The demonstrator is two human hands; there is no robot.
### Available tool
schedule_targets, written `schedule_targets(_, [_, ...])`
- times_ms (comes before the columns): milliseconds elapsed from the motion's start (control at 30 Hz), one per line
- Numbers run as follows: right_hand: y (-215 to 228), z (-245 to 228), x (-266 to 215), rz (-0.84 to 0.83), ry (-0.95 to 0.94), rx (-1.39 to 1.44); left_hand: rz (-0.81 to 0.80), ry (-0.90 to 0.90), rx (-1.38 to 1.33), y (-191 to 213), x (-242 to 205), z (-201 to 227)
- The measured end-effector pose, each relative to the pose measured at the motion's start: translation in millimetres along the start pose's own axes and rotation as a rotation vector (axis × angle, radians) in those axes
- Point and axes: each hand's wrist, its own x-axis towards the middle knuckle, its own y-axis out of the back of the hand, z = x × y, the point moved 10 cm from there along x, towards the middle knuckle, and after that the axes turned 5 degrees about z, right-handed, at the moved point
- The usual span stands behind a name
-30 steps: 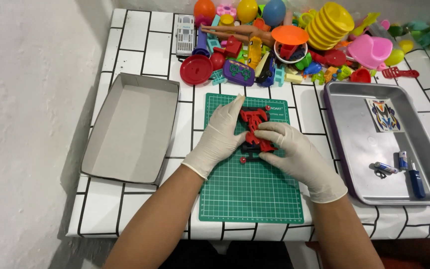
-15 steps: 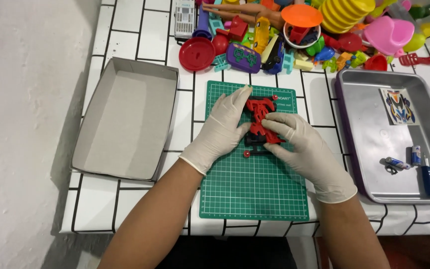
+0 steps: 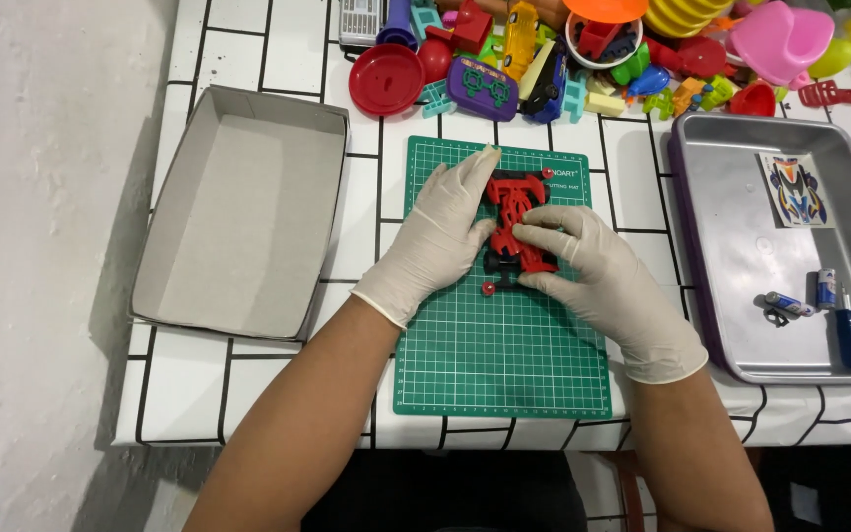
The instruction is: The person assembles a red and black toy vehicle on a green cutting mat. They insert batteries into the chassis, attach wheels, and secure the red body shell onto the frame.
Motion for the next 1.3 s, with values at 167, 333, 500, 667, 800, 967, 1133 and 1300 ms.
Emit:
schedule_targets(167, [-4, 5, 2, -0.013, -0.037, 0.016, -0.001, -0.003, -0.008, 0, 0, 0])
schedule_targets(333, [-3, 5, 0, -0.036, -0.096, 0.114, 0.003, -0.026, 0.012, -3, 1, -3])
schedule_targets(500, [0, 3, 0, -0.031, -0.149, 0.15, 0.022, -0.035, -0.016, -1, 0, -2])
schedule_targets(667, [11, 1, 2, 0.014, -0.091, 0.224, 0.046, -0.014, -0.125, 13, -2, 9])
schedule_targets(800, [14, 50, -5, 0.093, -0.165, 0.206, 0.185, -0.021, -0.149, 40, 2, 22])
schedule_targets(967, [0, 61, -10, -0.013, -0.302, 0.17, 0.18, 0.073, 0.142, 37, -3, 4])
schedule_targets(1133, [-10, 64, -8, -0.047, -0.251, 0.114, 0.006, 0.154, 0.225, 3, -5, -8])
schedule_targets(1300, [-17, 67, -6, 0.031, -0.249, 0.224, 0.19, 0.075, 0.13, -7, -4, -11])
